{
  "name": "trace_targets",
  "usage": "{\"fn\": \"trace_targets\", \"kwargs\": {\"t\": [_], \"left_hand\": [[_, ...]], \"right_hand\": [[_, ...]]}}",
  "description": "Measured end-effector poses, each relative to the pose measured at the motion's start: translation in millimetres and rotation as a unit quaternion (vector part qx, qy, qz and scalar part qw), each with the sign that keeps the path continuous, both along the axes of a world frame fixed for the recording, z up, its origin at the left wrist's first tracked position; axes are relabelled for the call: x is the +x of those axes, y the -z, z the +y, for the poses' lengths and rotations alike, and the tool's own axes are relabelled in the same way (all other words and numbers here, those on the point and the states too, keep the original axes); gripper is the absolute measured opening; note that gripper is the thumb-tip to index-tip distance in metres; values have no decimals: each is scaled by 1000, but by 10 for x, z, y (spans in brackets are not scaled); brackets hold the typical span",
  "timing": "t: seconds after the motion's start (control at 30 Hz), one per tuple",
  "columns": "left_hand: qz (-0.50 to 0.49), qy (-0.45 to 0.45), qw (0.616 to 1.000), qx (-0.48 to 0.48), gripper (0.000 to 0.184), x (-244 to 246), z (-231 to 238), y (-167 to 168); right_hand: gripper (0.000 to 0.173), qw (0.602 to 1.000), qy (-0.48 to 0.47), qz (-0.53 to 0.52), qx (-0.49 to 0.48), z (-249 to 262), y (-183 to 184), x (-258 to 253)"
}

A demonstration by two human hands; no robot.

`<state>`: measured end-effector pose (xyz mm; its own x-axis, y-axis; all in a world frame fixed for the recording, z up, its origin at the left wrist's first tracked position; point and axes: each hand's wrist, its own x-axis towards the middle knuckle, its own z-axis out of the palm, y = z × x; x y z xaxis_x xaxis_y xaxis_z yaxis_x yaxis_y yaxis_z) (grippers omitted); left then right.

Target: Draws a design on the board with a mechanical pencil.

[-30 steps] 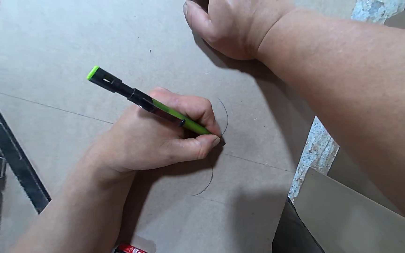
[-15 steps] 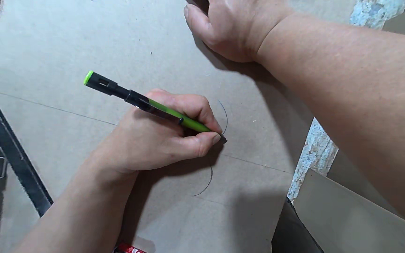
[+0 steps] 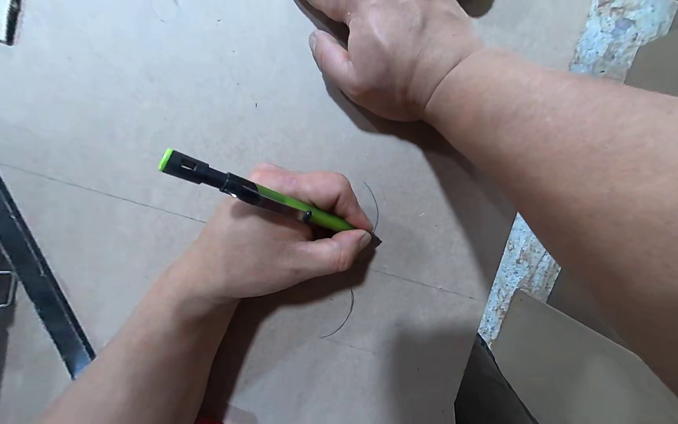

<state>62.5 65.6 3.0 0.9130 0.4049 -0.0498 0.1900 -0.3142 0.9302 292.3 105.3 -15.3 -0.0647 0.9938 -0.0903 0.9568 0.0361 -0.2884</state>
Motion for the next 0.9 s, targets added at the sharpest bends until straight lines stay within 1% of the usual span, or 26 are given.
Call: {"fn": "trace_targets", "kwargs": {"t": [0.03,0.07,0.2,0.37,0.5,0.63,0.8,0.9], "left_hand": [[3,-3,1000,6,5,1,-9,-5],[3,-10,1000,11,5,4,-20,-6],[1,-59,998,15,5,28,-70,-4],[-4,-55,998,11,5,31,-67,2],[-5,-90,996,13,5,44,-112,13],[-14,-85,996,6,4,46,-111,17],[-18,-141,990,6,6,75,-175,32],[-20,-128,992,3,6,68,-162,31]], "right_hand": [[56,1000,11,5,-18,-32,-97,-58],[56,1000,12,9,-13,-46,-116,-72],[56,1000,3,14,-9,-43,-94,-47],[57,1000,1,11,-6,-27,-80,-40],[56,1000,-8,20,19,-5,-52,-26],[57,1000,-11,19,23,-1,-39,-23],[57,1000,-12,18,21,-3,-50,-21],[57,1000,-12,19,21,-7,-53,-25]]}}
